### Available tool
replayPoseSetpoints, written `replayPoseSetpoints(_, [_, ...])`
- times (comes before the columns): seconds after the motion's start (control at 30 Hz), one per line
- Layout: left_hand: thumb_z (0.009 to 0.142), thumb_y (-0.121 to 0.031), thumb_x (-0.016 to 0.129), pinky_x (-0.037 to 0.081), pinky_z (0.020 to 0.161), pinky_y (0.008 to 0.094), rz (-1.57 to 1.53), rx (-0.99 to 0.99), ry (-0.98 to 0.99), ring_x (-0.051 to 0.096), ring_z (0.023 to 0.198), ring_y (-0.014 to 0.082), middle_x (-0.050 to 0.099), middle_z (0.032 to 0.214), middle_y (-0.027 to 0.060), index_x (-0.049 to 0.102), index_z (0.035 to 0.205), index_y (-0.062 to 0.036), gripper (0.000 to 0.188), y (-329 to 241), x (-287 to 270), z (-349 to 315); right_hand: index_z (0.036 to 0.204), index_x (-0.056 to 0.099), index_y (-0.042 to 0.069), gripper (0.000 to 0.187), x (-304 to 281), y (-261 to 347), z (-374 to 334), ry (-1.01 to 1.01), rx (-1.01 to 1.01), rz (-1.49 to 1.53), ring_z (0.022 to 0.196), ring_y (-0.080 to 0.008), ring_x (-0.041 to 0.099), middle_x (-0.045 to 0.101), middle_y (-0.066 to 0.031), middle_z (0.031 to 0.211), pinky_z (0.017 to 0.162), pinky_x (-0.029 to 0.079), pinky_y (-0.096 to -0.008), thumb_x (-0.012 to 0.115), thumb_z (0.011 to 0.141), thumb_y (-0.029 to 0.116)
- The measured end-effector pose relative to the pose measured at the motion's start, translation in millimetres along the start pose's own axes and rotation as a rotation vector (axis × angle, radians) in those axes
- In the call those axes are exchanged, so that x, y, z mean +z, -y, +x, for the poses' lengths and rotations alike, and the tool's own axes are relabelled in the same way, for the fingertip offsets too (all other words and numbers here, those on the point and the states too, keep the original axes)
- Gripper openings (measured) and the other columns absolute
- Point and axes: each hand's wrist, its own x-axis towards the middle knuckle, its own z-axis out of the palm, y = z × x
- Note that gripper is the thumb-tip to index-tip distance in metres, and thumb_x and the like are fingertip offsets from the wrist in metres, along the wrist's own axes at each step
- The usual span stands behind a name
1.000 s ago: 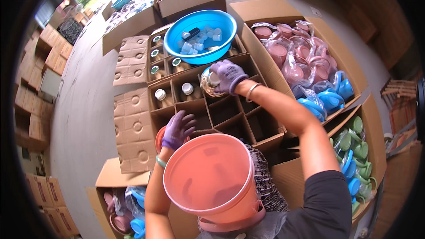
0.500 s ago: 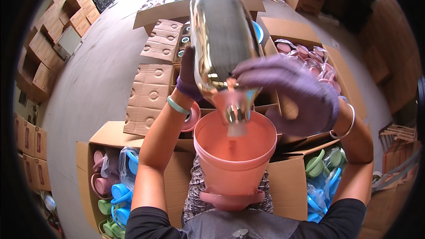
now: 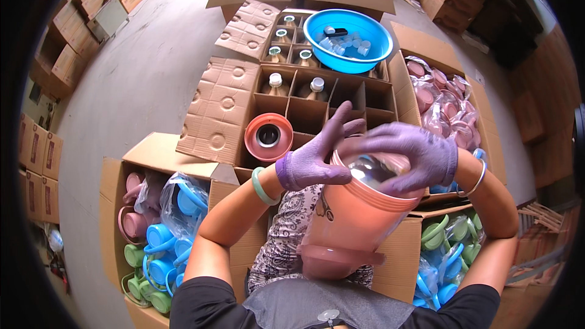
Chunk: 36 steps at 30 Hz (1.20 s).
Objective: The person inserts glass bottles into plastic-lined insulated jugs, secures the lids, and packs the finished jugs into cardboard boxes.
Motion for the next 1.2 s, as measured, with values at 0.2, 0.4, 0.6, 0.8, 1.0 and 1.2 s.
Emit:
replayPoseSetpoints(0.2, [0.095, -0.032, 0.059, 0.044, 0.103, 0.0365, 0.795, -0.059, -0.589, 0.055, 0.124, 0.0262, 0.059, 0.131, 0.0156, 0.043, 0.142, -0.0024, 0.058, 51.7, -137.4, -24.8, 0.117, 0.065, 0.010, 0.048, 12.6, 21.0, 17.4, 0.140, 0.317, -0.160, 0.087, -0.0384, 0.067, 0.069, -0.0199, 0.095, 0.078, 0.054, -0.0420, 0.072, 0.081, 0.040])
replayPoseSetpoints(0.4, [0.080, -0.052, 0.068, 0.026, 0.112, 0.0558, 1.558, -0.974, -0.872, 0.044, 0.132, 0.0353, 0.056, 0.132, 0.0218, 0.043, 0.141, -0.0078, 0.079, 103.8, -216.6, -98.0, 0.100, 0.073, 0.009, 0.039, 10.6, 7.7, 18.2, 0.002, 0.270, -0.026, 0.076, -0.0290, 0.071, 0.070, -0.0152, 0.079, 0.072, 0.055, -0.0376, 0.068, 0.083, 0.043])
replayPoseSetpoints(0.6, [0.059, -0.022, 0.089, 0.052, 0.092, 0.0351, 0.782, -0.119, -0.989, 0.064, 0.103, 0.0270, 0.063, 0.116, 0.0170, 0.056, 0.123, 0.0008, 0.076, 67.3, -189.0, -35.6, 0.137, 0.052, 0.002, 0.061, 1.4, -57.3, 19.9, -0.544, 0.295, 0.211, 0.124, -0.0243, 0.053, 0.057, -0.0183, 0.134, 0.106, 0.040, -0.0361, 0.065, 0.092, 0.041])
replayPoseSetpoints(0.8, [0.068, -0.015, 0.085, 0.045, 0.095, 0.0375, 0.972, 0.614, -0.266, 0.052, 0.107, 0.0263, 0.054, 0.112, 0.0112, 0.059, 0.118, -0.0040, 0.058, -58.3, -38.7, 27.9, 0.139, 0.045, 0.002, 0.060, 5.3, -51.2, 22.4, -0.645, -0.160, 0.527, 0.136, -0.0244, 0.037, 0.042, -0.0137, 0.145, 0.114, 0.026, -0.0376, 0.054, 0.097, 0.044])
replayPoseSetpoints(1.0, [0.088, -0.029, 0.065, 0.044, 0.088, 0.0391, 0.947, 0.544, 0.027, 0.052, 0.094, 0.0276, 0.056, 0.099, 0.0127, 0.066, 0.110, -0.0017, 0.035, -77.2, -0.1, 7.7, 0.098, 0.064, 0.001, 0.041, 33.5, -28.1, -24.8, -0.607, -0.179, 0.376, 0.108, -0.0228, 0.052, 0.053, -0.0141, 0.117, 0.098, 0.040, -0.0361, 0.075, 0.078, 0.035])
replayPoseSetpoints(1.2, [0.088, -0.022, 0.064, 0.043, 0.083, 0.0386, 1.129, 0.432, 0.043, 0.054, 0.089, 0.0279, 0.058, 0.097, 0.0109, 0.069, 0.110, -0.0071, 0.027, -76.5, 31.0, 5.6, 0.096, 0.063, 0.005, 0.035, 61.4, -48.1, -34.5, -0.626, -0.236, 0.562, 0.115, -0.0254, 0.048, 0.053, -0.0148, 0.120, 0.101, 0.038, -0.0388, 0.068, 0.081, 0.036])
